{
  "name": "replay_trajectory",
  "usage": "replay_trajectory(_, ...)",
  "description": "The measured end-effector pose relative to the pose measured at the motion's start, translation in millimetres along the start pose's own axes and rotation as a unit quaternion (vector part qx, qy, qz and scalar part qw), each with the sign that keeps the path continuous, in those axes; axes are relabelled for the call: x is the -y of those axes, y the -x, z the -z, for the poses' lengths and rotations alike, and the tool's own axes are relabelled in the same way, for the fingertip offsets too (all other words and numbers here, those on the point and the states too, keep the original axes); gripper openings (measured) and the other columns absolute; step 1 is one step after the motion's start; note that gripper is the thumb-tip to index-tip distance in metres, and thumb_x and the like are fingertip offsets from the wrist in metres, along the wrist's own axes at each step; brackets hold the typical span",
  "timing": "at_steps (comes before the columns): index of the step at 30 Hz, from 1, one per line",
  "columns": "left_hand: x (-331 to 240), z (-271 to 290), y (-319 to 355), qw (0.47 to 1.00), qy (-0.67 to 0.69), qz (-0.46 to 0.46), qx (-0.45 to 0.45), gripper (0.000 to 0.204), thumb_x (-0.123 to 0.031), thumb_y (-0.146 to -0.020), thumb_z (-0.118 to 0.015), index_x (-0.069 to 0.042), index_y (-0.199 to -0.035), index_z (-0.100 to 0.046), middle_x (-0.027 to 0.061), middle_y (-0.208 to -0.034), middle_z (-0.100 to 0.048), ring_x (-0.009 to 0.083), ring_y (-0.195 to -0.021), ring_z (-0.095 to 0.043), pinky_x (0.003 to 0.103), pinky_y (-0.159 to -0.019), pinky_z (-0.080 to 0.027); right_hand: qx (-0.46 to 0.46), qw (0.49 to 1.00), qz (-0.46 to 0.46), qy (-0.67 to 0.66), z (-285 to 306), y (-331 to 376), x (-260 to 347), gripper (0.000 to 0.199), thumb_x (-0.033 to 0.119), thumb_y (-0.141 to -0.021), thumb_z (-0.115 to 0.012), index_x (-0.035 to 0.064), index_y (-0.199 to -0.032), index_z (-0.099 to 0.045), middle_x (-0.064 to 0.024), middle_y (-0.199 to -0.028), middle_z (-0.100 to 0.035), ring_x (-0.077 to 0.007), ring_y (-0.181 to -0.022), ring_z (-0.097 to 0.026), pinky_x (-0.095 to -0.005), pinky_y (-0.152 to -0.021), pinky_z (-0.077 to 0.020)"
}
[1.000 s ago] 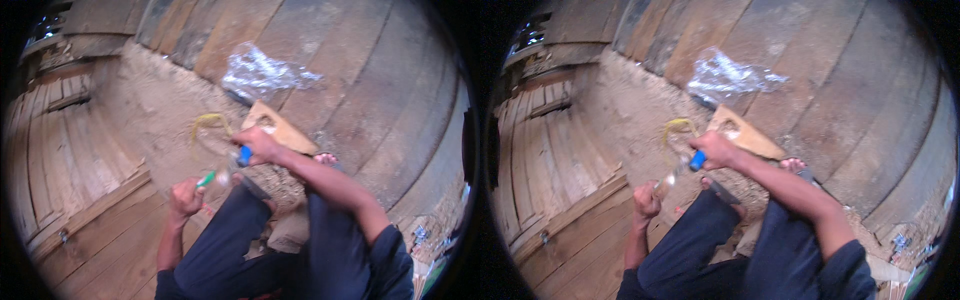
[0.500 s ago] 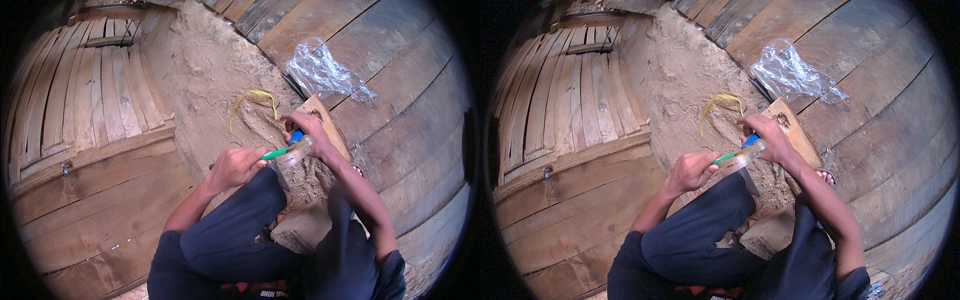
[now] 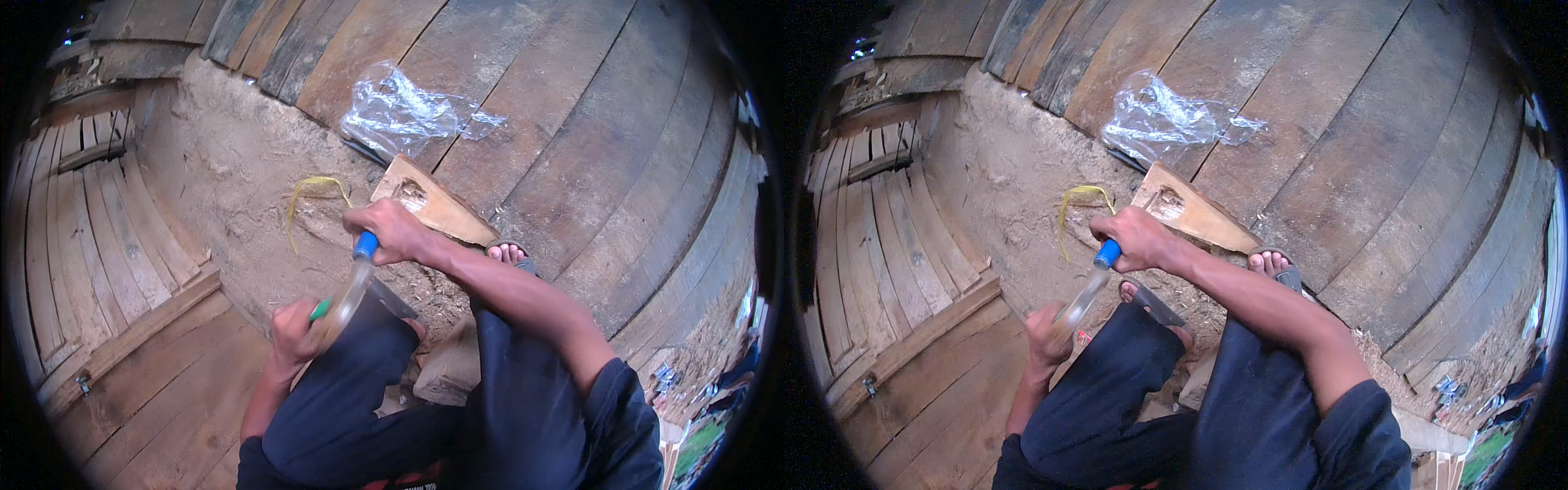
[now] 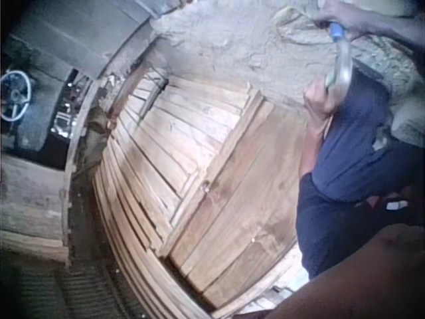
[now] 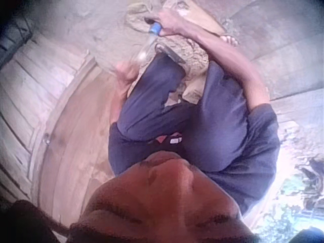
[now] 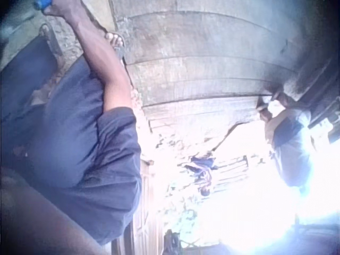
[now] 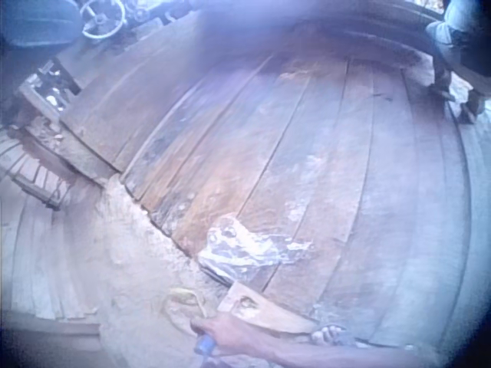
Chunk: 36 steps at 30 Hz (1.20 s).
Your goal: The person sits on the floor and uses a hammer and chisel to carve a small wooden block. They repeatedly strike the chisel to remove wood shavings and shape the block.
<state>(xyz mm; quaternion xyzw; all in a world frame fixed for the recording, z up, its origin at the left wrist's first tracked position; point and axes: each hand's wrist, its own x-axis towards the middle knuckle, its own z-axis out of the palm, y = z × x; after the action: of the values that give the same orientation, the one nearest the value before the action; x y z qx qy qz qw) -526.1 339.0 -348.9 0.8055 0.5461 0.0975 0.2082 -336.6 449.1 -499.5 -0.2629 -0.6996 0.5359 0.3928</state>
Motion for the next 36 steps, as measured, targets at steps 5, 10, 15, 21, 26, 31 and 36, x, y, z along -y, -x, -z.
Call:
replay_trajectory(5,-4,13,4,0.996,0.013,-0.053,-0.064,0.02,-0.019,-0.085,-0.064,-0.003,-0.078,-0.054,0.0084,-0.057,-0.045,0.0254,-0.045,-0.05,0.038,-0.043,-0.039,-0.009,1.0,0.015,0.003,-2,0,-3,0.022,0.011,-0.057,-0.063,0.0068,-0.074,-0.049,-0.0118,-0.059,-0.053,-0.0344,-0.056,-0.058,-0.0435,-0.052,-0.0439)
replay_trajectory(10,22,-3,13,0.999,-0.024,-0.02,-0.015,0.017,-0.012,-0.074,-0.069,-0.005,-0.083,-0.057,0.0097,-0.06,-0.052,0.0245,-0.049,-0.056,0.036,-0.046,-0.042,-0.011,1.0,0.009,0.005,0,3,-4,0.021,0.012,-0.057,-0.063,0.0077,-0.073,-0.05,-0.0118,-0.059,-0.054,-0.0346,-0.057,-0.06,-0.0432,-0.052,-0.0444)
replay_trajectory(15,23,3,28,0.997,0.027,-0.059,-0.038,0.021,-0.013,-0.073,-0.069,-0.004,-0.088,-0.058,0.0118,-0.069,-0.06,0.028,-0.056,-0.062,0.037,-0.05,-0.045,-0.009,1.0,0.003,0.013,-2,0,-6,0.02,0.014,-0.059,-0.063,0.0079,-0.073,-0.051,-0.0115,-0.059,-0.056,-0.0347,-0.058,-0.061,-0.0432,-0.052,-0.0455)
replay_trajectory(21,19,0,19,0.998,0.022,-0.047,-0.019,0.017,-0.01,-0.074,-0.067,-0.003,-0.086,-0.056,0.0084,-0.063,-0.054,0.0249,-0.052,-0.057,0.036,-0.047,-0.043,0.004,1.0,0.0,0.026,0,-1,-9,0.023,0.012,-0.056,-0.063,0.0071,-0.075,-0.052,-0.0117,-0.061,-0.058,-0.0351,-0.059,-0.062,-0.0443,-0.053,-0.0466)
replay_trajectory(26,6,-9,4,0.999,0.002,-0.041,0.004,0.018,-0.014,-0.081,-0.066,-0.004,-0.078,-0.051,0.0067,-0.059,-0.051,0.0221,-0.048,-0.055,0.034,-0.042,-0.039,-0.002,1.0,0.005,-0.006,0,-1,-3,0.023,0.011,-0.056,-0.064,0.0066,-0.075,-0.052,-0.0125,-0.061,-0.057,-0.0356,-0.06,-0.062,-0.0439,-0.054,-0.0467)
replay_trajectory(31,7,-8,14,0.987,0.104,-0.083,-0.086,0.018,-0.016,-0.081,-0.065,-0.004,-0.079,-0.053,0.0111,-0.065,-0.053,0.0279,-0.05,-0.055,0.037,-0.045,-0.04,0.003,1.0,0.012,0.001,2,-2,-9,0.022,0.011,-0.057,-0.064,0.0066,-0.075,-0.052,-0.0115,-0.062,-0.058,-0.035,-0.06,-0.062,-0.0429,-0.054,-0.0467)
replay_trajectory(36,10,-1,17,0.999,-0.036,0.013,0.035,0.018,-0.013,-0.075,-0.068,-0.004,-0.084,-0.055,0.0083,-0.062,-0.057,0.026,-0.051,-0.059,0.039,-0.047,-0.043,-0.007,1.0,-0.002,-0.01,2,1,-4,0.023,0.011,-0.057,-0.064,0.0069,-0.076,-0.053,-0.0121,-0.061,-0.057,-0.0355,-0.06,-0.062,-0.0431,-0.054,-0.0465)
